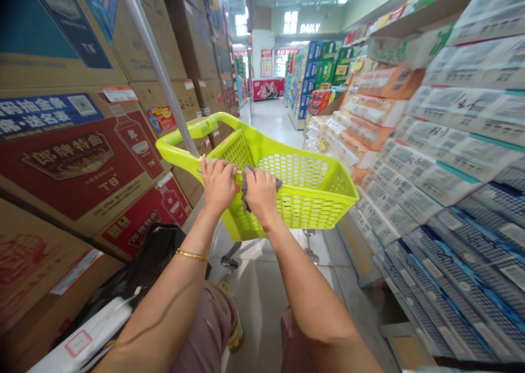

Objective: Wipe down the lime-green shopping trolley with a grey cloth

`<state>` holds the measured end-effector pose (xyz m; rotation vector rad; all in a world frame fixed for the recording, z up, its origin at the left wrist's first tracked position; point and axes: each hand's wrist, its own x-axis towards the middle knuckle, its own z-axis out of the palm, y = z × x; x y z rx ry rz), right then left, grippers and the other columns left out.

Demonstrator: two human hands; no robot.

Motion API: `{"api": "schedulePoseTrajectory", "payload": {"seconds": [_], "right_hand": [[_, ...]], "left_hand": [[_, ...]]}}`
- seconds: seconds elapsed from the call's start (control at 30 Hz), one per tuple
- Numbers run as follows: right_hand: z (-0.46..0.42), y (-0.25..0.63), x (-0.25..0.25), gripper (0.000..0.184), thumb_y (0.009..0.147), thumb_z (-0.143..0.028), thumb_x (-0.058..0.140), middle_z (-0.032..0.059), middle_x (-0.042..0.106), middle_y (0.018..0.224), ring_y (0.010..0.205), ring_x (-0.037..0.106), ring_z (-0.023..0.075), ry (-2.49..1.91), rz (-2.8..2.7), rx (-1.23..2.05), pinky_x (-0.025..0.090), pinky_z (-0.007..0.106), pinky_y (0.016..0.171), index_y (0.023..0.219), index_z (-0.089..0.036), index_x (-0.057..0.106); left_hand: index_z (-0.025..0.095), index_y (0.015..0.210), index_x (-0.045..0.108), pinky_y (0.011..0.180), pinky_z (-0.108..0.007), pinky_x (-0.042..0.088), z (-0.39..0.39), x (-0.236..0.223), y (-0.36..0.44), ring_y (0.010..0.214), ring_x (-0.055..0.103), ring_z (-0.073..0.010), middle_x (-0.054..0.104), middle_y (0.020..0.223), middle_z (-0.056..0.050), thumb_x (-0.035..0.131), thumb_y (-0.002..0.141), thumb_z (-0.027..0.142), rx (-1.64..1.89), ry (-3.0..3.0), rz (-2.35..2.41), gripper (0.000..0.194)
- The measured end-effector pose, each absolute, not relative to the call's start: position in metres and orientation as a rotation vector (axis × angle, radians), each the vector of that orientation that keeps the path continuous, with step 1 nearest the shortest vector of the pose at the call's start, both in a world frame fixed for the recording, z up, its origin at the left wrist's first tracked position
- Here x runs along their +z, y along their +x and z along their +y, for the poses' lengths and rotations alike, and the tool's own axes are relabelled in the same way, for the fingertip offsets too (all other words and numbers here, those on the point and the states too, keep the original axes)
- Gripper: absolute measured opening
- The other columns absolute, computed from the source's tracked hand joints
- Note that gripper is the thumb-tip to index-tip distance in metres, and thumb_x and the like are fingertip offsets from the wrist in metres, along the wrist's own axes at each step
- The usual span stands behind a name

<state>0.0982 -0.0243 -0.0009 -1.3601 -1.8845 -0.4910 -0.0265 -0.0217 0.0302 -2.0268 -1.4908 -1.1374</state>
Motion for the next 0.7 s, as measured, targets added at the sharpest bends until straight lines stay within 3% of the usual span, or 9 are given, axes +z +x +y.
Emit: {"api": "schedulePoseTrajectory", "payload": {"seconds": [0.47,0.7], "right_hand": [[-0.030,0.179,-0.008,0.032,0.089,-0.023,0.042,0.0102,0.057,0.101,0.090,0.045,0.0229,-1.533,-1.999,-0.494,0.032,0.033,0.076,0.117,-0.020,0.058],[-0.028,0.143,-0.002,0.032,0.091,-0.022,0.039,0.0109,0.058,0.105,0.094,0.045,0.0236,-1.504,-1.940,-0.450,0.032,0.034,0.080,0.118,-0.019,0.057]], "left_hand": [[0.024,0.092,0.062,0.115,-0.053,0.014,-0.014,0.029,-0.032,0.115,0.047,-0.0231,0.063,0.098,-0.005,0.041,0.086,0.020,-1.115,-2.067,-1.439,0.023],[0.023,0.093,0.062,0.113,-0.055,0.016,-0.016,0.027,-0.019,0.130,0.038,-0.0251,0.065,0.107,-0.006,0.040,0.087,0.017,-1.160,-2.046,-1.455,0.024]]}}
